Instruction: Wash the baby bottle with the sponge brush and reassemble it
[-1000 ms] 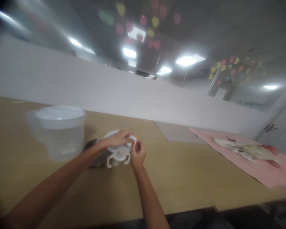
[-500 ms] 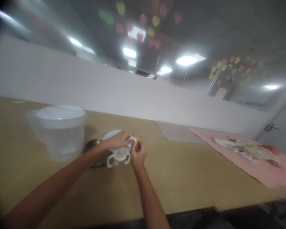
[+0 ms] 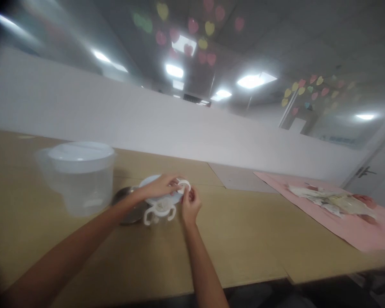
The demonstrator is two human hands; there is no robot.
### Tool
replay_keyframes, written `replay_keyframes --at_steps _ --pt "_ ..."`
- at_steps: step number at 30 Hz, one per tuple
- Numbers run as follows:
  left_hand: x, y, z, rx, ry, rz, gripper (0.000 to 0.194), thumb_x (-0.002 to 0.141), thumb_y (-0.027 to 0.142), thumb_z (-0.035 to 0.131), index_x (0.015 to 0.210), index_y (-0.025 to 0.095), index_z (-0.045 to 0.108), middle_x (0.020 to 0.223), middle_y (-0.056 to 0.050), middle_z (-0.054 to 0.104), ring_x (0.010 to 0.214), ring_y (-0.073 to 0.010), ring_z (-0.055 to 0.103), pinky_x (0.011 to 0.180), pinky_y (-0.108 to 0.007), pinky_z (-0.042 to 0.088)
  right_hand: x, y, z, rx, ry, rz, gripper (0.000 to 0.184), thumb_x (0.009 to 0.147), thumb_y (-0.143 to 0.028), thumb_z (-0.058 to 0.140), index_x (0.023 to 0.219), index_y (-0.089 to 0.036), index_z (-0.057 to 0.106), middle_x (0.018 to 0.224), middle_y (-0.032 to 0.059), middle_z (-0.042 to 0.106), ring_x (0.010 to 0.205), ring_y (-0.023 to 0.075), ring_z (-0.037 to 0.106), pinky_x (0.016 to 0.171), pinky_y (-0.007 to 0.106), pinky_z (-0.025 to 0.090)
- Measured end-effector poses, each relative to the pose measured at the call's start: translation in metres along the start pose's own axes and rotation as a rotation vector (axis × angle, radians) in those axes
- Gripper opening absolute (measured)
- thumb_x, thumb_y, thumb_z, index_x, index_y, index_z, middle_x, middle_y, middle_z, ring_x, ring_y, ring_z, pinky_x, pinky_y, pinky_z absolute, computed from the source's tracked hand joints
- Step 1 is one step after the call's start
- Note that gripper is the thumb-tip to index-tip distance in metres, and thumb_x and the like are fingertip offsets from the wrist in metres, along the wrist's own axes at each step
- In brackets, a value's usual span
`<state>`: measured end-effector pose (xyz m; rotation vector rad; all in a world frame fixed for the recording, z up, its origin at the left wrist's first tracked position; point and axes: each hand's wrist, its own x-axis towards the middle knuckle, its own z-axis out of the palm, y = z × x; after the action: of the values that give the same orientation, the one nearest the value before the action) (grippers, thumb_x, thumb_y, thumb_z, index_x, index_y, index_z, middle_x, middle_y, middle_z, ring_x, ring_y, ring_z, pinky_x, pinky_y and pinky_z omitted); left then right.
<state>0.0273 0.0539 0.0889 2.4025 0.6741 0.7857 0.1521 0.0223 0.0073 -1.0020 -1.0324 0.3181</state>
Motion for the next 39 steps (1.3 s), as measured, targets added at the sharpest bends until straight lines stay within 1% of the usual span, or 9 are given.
replay_keyframes --at_steps 2,5,11,16,23,29,34,37,39 --pt "0.001 -0.003 -0.002 0.026 0.046 -0.001 0.037 0.079 0.039 0.044 0.108 0.017 0.053 0.09 -0.004 0.064 0.068 -0.0129 0.058 0.066 -0.022 0.042 0.001 0.0 0.0 0.05 -0.042 0.02 0.04 0.075 -0.047 0.049 0.092 -0.012 0.052 0.057 -0.0022 0.05 0.046 0.0084 0.044 0.043 0.02 0.038" --pt "0.002 -0.004 -0.003 0.179 0.103 0.019 0.031 0.08 0.034 0.042 0.099 0.017 0.06 0.091 -0.005 0.064 0.079 -0.0157 0.057 0.072 -0.023 0.04 0.001 0.001 0.0 0.033 -0.109 0.014 0.041 0.074 -0.046 0.051 0.097 -0.012 0.052 0.059 -0.0019 0.051 0.048 0.009 0.046 0.044 0.02 0.039" --pt "0.002 -0.001 -0.002 0.364 0.088 -0.001 0.026 0.077 0.03 0.044 0.09 0.02 0.064 0.077 -0.003 0.066 0.066 -0.0145 0.056 0.059 -0.021 0.036 0.001 0.003 -0.003 -0.09 -0.107 -0.056 0.032 0.076 -0.043 0.05 0.083 -0.012 0.056 0.062 -0.0001 0.054 0.052 0.0089 0.047 0.05 0.02 0.041" --pt "0.0 0.006 -0.003 0.49 0.101 -0.024 0.024 0.075 0.029 0.045 0.081 0.021 0.067 0.064 -0.002 0.064 0.056 -0.0132 0.052 0.051 -0.021 0.029 0.0 0.005 -0.003 -0.166 -0.088 -0.088 0.029 0.076 -0.041 0.049 0.078 -0.013 0.055 0.057 -0.0014 0.052 0.049 0.0082 0.046 0.049 0.019 0.039" --pt "-0.003 0.013 -0.004 0.491 0.103 -0.004 0.023 0.073 0.025 0.045 0.076 0.022 0.067 0.057 -0.001 0.06 0.051 -0.0119 0.048 0.049 -0.021 0.025 0.001 0.01 -0.004 -0.262 -0.06 -0.113 0.028 0.076 -0.041 0.049 0.074 -0.013 0.055 0.052 -0.0032 0.048 0.047 0.008 0.044 0.047 0.019 0.036" --pt "-0.003 0.012 -0.002 0.531 0.118 -0.025 0.021 0.07 0.025 0.046 0.073 0.022 0.067 0.054 -0.001 0.058 0.048 -0.0122 0.045 0.048 -0.022 0.024 0.0 0.013 -0.004 -0.249 -0.074 -0.115 0.029 0.076 -0.042 0.049 0.071 -0.014 0.054 0.051 -0.0041 0.047 0.047 0.0077 0.043 0.046 0.018 0.035" --pt "0.0 0.006 0.002 0.478 0.174 -0.02 0.022 0.074 0.03 0.047 0.08 0.021 0.066 0.063 -0.002 0.061 0.058 -0.0132 0.051 0.053 -0.022 0.03 0.001 0.011 -0.003 -0.111 -0.07 -0.057 0.032 0.075 -0.045 0.05 0.081 -0.013 0.055 0.056 -0.0022 0.052 0.047 0.008 0.045 0.046 0.019 0.037" --pt "0.002 0.002 0.004 0.372 0.182 0.036 0.025 0.079 0.033 0.043 0.081 0.02 0.064 0.075 -0.002 0.06 0.068 -0.0132 0.053 0.061 -0.022 0.035 0.0 0.006 -0.002 -0.003 -0.116 -0.014 0.035 0.077 -0.045 0.049 0.095 -0.015 0.051 0.055 -0.004 0.051 0.043 0.0075 0.044 0.042 0.018 0.036" --pt "0.003 0.0 0.005 0.337 0.186 0.063 0.025 0.079 0.031 0.043 0.079 0.019 0.064 0.08 -0.003 0.058 0.072 -0.013 0.052 0.065 -0.022 0.037 -0.001 0.003 -0.001 0.012 -0.142 -0.01 0.034 0.078 -0.044 0.049 0.097 -0.016 0.049 0.053 -0.0054 0.049 0.042 0.0074 0.043 0.041 0.018 0.036"
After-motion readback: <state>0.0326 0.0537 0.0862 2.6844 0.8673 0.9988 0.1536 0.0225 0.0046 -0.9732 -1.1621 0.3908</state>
